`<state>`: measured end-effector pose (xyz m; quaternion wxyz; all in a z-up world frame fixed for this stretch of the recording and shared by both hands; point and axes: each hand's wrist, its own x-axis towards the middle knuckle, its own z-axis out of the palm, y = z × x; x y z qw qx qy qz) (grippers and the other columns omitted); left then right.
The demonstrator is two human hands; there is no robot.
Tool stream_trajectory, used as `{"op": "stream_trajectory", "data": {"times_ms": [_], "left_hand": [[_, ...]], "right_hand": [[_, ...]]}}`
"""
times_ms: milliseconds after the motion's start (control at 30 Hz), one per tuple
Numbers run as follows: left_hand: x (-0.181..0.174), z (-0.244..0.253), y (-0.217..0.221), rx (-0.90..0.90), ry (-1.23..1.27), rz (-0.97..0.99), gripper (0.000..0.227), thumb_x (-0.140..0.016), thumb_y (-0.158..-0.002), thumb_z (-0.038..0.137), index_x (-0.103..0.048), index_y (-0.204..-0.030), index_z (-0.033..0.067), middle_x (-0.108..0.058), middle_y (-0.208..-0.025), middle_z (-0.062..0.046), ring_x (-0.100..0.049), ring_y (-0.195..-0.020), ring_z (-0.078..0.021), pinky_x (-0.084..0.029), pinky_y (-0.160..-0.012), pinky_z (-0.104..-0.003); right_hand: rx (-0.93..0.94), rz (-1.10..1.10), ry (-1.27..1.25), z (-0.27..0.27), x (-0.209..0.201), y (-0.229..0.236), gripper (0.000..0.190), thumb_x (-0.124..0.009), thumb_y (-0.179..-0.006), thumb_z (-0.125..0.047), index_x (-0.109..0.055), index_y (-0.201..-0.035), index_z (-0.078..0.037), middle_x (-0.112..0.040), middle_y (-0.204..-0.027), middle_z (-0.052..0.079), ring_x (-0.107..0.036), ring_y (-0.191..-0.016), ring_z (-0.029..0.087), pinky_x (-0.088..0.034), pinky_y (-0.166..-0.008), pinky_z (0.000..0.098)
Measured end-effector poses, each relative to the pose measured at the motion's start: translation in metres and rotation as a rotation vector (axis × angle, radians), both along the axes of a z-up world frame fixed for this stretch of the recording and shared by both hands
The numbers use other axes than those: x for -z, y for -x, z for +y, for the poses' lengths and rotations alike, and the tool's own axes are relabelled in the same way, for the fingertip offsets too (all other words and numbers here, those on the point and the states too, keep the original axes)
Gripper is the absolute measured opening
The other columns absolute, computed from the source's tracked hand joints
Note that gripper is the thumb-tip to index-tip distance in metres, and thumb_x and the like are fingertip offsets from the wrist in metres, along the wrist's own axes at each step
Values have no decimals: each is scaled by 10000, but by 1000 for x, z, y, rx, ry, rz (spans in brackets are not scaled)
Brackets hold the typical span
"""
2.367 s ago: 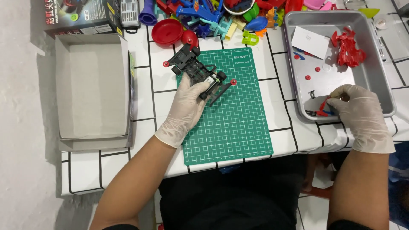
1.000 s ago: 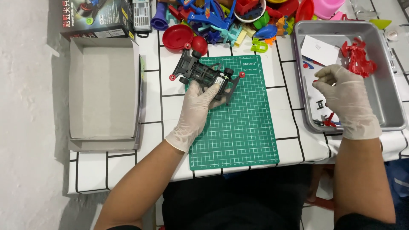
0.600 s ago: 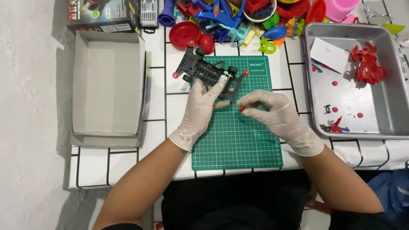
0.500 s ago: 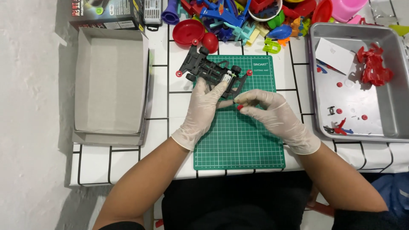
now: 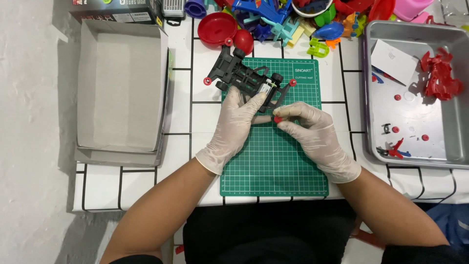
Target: The person assembles a black toy vehicle chassis on a green cutting mat. They attach red wheels to the axles and use a blue screwdriver to tighten the screws. Finally, they attach a red plastic body part to the chassis.
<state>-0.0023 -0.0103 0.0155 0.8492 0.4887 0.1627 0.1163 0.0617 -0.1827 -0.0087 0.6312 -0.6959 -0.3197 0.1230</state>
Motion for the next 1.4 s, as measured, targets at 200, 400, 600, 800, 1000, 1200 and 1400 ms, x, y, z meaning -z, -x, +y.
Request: {"op": "stream_trajectory", "data": {"times_ms": [200,400,600,800,1000,1200,1400], "left_hand": [[5,-3,0,-8,6,-23,384,-706,-949,155,-499,-1241,16,-596,-1007,-84,-694,-1038,-279,-708,-733,-451],[-17,-5,6,-7,2,-18,338,-717,-935,170,-511,-1158,21,-549,-938,-31,-696,-1000,-251,-713,-720,-427],[-18,-5,7,-15,-9,-24,313,-708,-940,162,-506,-1132,20,-523,-907,-20,-700,-971,-256,-715,-712,-427],[-7,-3,3,-20,-29,-33,308,-702,-949,153,-514,-1145,10,-548,-894,-31,-695,-937,-215,-714,-701,-403],[-6,-6,3,-16,-82,-37,309,-707,-950,160,-520,-1152,23,-565,-893,-31,-685,-938,-191,-714,-704,-393],[-3,-6,2,-33,-69,-49,316,-717,-941,155,-518,-1141,14,-571,-882,-48,-688,-927,-211,-718,-709,-413],[8,1,-2,-63,-50,-48,307,-697,-954,136,-514,-1175,23,-611,-918,-66,-723,-943,-253,-717,-713,-423]], "right_hand": [[12,-40,-26,3,4,2,232,-800,-838,68,-766,-1063,27,-707,-999,151,-717,-974,223,-588,-855,327],[16,-39,-47,5,6,2,229,-783,-853,80,-760,-1078,43,-690,-979,161,-721,-1025,257,-588,-880,349],[28,-61,-24,6,5,4,228,-784,-852,83,-761,-1076,49,-689,-970,165,-730,-1019,269,-597,-868,350],[55,-96,-28,8,6,7,221,-787,-861,85,-762,-1077,47,-693,-969,166,-732,-1026,285,-600,-847,354],[86,-197,-7,8,8,9,212,-807,-859,64,-773,-1065,26,-708,-955,159,-740,-986,283,-606,-794,348],[120,-265,6,7,9,11,221,-845,-836,25,-768,-1042,3,-719,-919,131,-742,-895,235,-606,-730,326],[139,-295,-10,8,6,12,217,-856,-841,-32,-754,-1029,-1,-724,-935,130,-724,-862,227,-601,-726,327]]}}
